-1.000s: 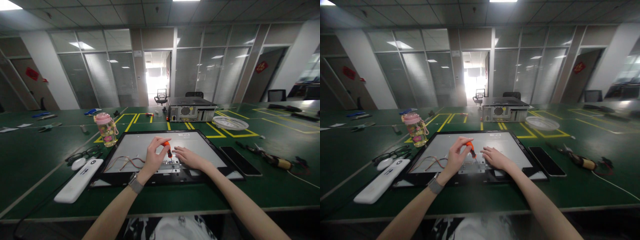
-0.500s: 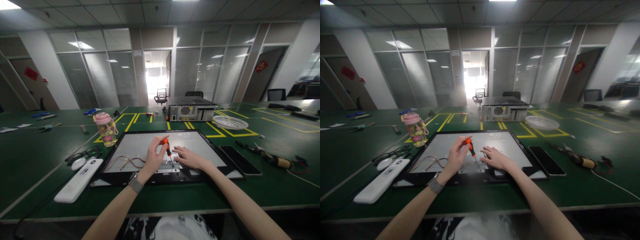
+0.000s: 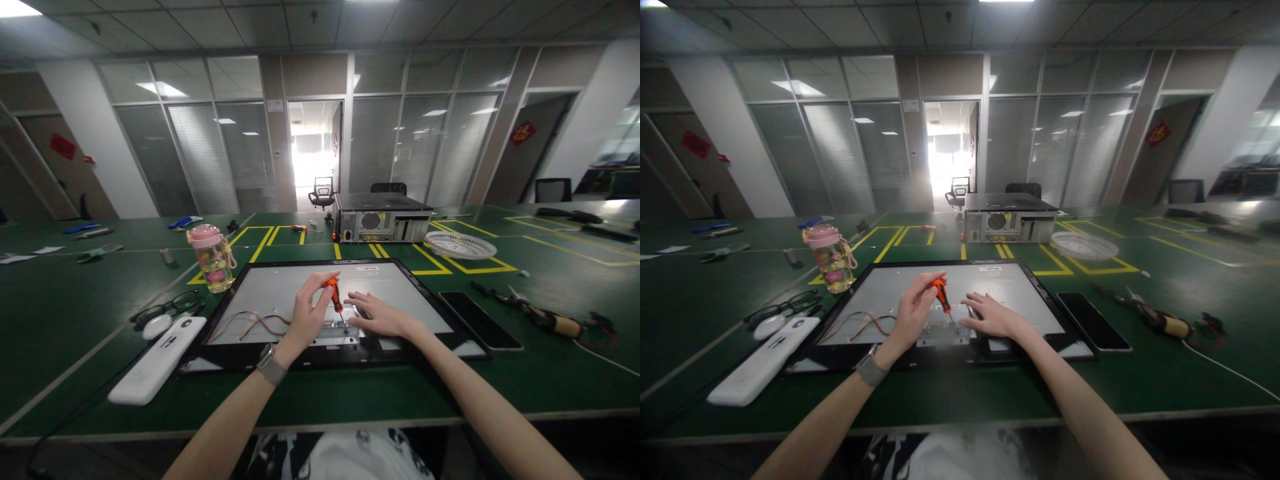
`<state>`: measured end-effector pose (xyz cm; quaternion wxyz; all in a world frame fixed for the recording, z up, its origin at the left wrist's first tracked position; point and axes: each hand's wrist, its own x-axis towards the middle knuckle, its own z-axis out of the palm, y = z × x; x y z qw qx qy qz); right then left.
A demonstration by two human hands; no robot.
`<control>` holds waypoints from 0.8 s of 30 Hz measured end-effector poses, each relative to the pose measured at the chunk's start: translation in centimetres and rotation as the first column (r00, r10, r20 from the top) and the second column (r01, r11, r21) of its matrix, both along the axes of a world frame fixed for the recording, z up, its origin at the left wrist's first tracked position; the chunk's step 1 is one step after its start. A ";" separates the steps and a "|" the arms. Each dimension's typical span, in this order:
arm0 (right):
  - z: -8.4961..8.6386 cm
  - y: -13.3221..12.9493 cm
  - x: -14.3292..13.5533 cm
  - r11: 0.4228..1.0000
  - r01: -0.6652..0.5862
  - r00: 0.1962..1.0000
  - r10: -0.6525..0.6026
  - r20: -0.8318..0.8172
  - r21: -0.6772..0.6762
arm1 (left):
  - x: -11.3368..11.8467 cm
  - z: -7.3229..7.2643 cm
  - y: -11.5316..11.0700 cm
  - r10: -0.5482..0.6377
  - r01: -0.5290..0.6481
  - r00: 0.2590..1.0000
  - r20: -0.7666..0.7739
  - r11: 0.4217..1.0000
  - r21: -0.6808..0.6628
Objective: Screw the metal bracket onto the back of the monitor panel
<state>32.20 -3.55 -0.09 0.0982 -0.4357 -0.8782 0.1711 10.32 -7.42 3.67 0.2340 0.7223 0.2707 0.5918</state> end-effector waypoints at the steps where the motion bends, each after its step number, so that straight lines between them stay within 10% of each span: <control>1: 0.0 0.0 0.0 1.000 -0.002 1.000 0.002 0.004 -0.005 | 0.0 0.0 0.1 0.015 -0.015 1.000 -0.003 1.000 0.013; 24: -0.5 0.5 0.3 0.993 -0.001 1.000 0.000 -0.016 -0.115 | 0.1 -0.1 0.2 0.007 -0.006 1.000 0.029 1.000 -0.014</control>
